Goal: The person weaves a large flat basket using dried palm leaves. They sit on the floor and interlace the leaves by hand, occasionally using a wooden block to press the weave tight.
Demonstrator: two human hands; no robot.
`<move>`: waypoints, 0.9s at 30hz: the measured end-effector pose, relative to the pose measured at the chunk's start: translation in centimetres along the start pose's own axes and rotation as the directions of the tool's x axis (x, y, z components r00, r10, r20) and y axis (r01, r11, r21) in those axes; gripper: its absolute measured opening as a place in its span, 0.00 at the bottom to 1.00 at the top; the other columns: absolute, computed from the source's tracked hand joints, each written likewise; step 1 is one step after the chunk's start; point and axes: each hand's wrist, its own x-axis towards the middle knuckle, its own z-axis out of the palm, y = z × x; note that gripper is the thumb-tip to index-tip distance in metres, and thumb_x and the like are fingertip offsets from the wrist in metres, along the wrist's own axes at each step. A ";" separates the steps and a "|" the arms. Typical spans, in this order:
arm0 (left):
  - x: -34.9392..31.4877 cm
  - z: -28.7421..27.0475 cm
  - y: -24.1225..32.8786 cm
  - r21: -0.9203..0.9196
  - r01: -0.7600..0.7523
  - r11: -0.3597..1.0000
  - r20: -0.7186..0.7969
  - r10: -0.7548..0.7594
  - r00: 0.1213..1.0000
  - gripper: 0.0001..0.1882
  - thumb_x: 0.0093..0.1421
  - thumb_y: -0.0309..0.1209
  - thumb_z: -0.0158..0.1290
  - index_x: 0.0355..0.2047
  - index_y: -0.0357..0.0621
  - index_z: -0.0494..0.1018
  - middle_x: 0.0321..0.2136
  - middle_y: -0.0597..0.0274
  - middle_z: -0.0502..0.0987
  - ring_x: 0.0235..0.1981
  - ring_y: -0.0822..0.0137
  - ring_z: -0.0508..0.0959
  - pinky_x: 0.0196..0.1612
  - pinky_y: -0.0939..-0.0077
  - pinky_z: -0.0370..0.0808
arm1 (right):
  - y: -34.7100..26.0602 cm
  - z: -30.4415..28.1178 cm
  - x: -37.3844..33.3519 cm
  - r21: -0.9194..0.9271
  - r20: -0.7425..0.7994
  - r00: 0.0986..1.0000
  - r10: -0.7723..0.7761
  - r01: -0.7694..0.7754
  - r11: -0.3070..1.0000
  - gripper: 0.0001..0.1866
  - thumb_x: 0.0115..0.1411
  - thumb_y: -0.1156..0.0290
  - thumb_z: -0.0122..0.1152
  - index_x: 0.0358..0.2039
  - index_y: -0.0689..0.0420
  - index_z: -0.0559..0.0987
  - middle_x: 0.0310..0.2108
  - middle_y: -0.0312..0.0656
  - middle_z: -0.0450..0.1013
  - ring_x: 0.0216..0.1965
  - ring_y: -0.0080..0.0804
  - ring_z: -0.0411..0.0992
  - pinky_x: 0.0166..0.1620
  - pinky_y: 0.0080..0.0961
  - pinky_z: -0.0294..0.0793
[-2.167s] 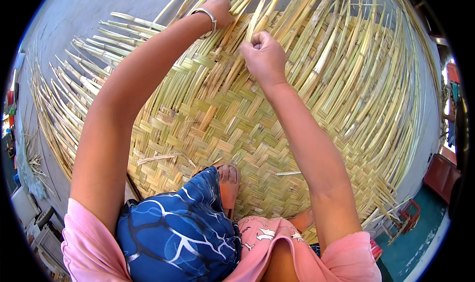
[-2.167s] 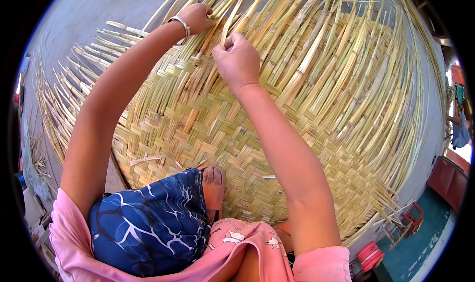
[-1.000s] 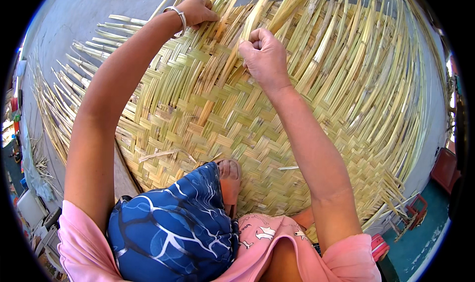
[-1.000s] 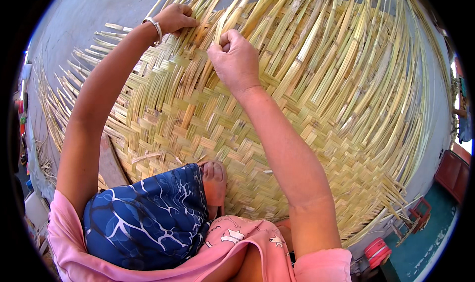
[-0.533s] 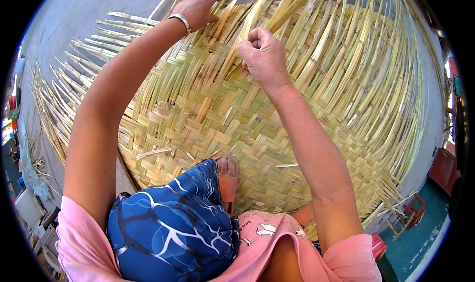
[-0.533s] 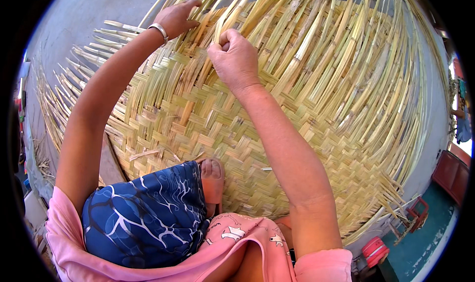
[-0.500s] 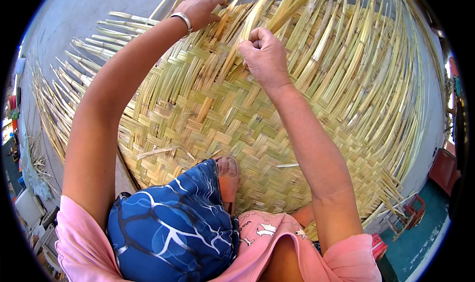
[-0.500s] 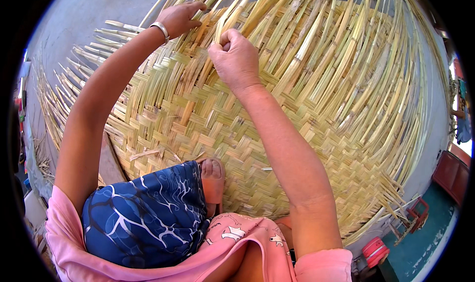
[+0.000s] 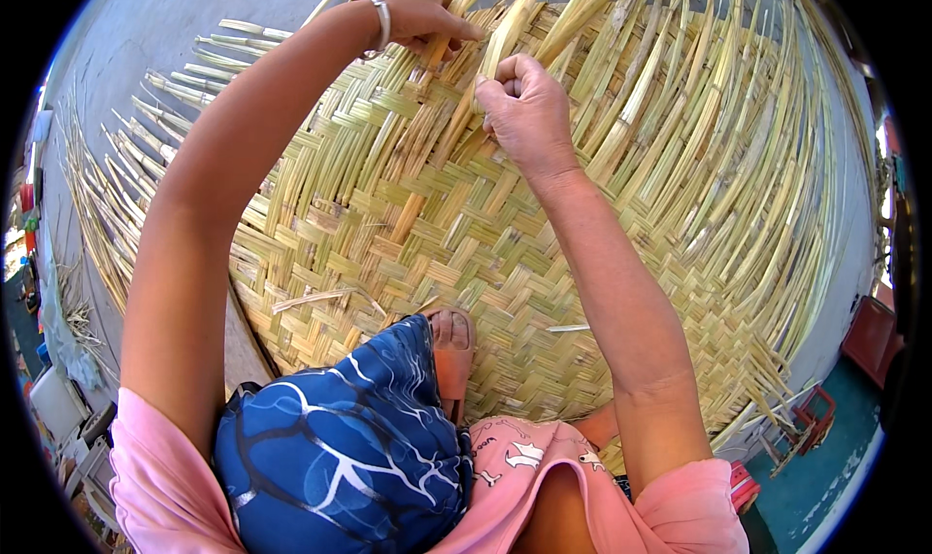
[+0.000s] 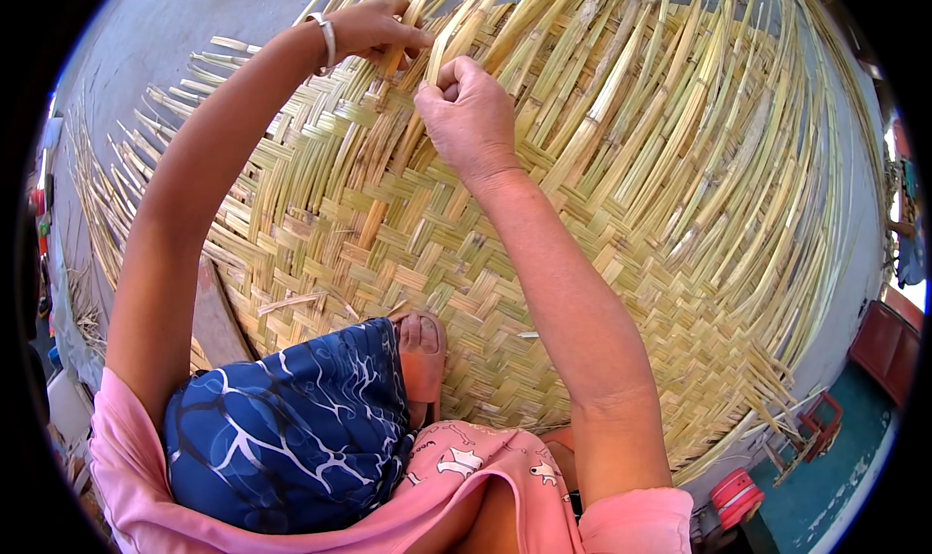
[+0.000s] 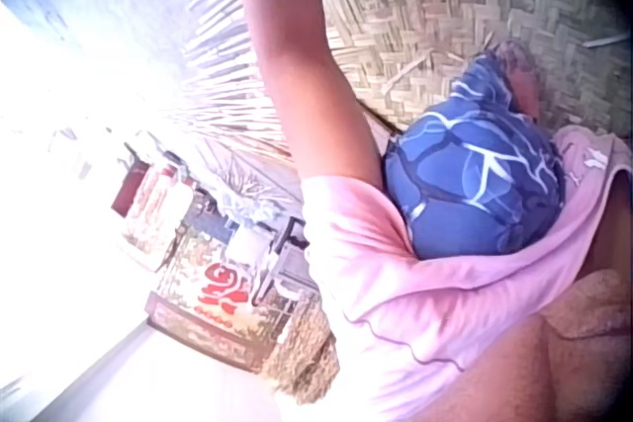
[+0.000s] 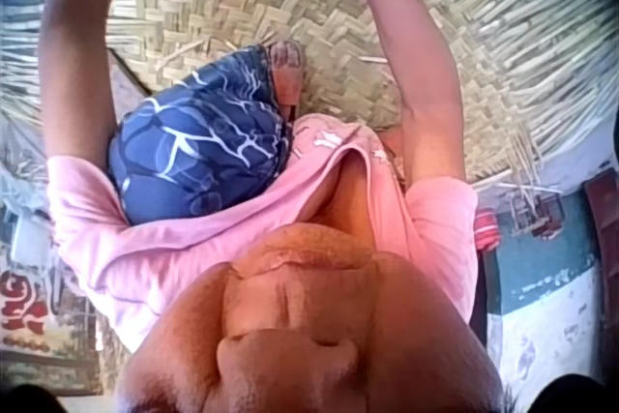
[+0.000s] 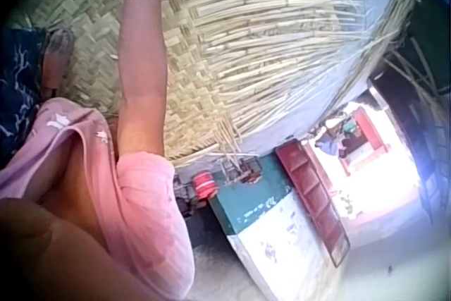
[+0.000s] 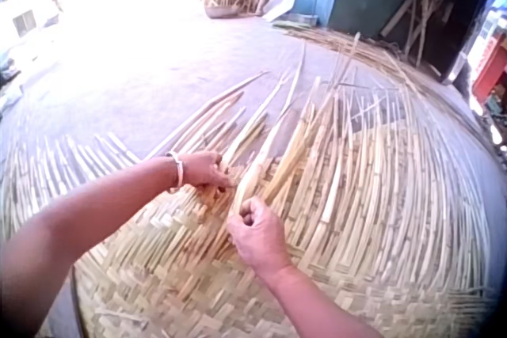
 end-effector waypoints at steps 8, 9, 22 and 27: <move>0.1 -0.3 -0.5 -0.097 -0.024 0.995 0.110 0.035 0.993 0.21 0.51 0.37 0.60 0.41 0.36 0.72 0.32 0.59 0.76 0.31 0.73 0.77 0.39 0.82 0.75 | 0.3 -0.1 0.0 0.050 0.029 0.999 0.016 -0.017 0.999 0.05 0.51 0.73 0.56 0.22 0.57 0.71 0.16 0.33 0.70 0.18 0.17 0.65 0.26 0.19 0.69; 0.0 -0.6 -0.6 -0.163 -0.020 0.986 0.182 0.050 0.982 0.23 0.49 0.39 0.62 0.40 0.36 0.72 0.32 0.60 0.76 0.33 0.72 0.77 0.40 0.80 0.73 | 0.4 0.0 0.0 0.055 0.025 1.000 0.011 -0.012 0.998 0.05 0.51 0.73 0.56 0.22 0.57 0.71 0.17 0.33 0.70 0.18 0.17 0.65 0.26 0.19 0.69; -0.3 1.1 -1.8 0.181 -0.039 0.983 -0.271 0.087 0.959 0.16 0.48 0.39 0.62 0.26 0.38 0.73 0.25 0.60 0.76 0.25 0.69 0.76 0.31 0.73 0.72 | 1.6 1.2 1.7 -0.031 0.000 0.999 0.050 -0.050 0.998 0.07 0.51 0.70 0.55 0.29 0.61 0.73 0.20 0.38 0.72 0.22 0.27 0.70 0.30 0.25 0.71; -1.5 0.5 -3.2 -0.364 -0.065 0.929 -0.064 0.045 0.997 0.17 0.53 0.39 0.60 0.37 0.41 0.73 0.33 0.62 0.76 0.35 0.73 0.75 0.41 0.79 0.71 | 2.0 2.6 3.2 -0.278 -0.010 1.000 0.007 -0.009 0.961 0.15 0.52 0.67 0.53 0.39 0.60 0.75 0.26 0.43 0.75 0.30 0.37 0.75 0.37 0.31 0.73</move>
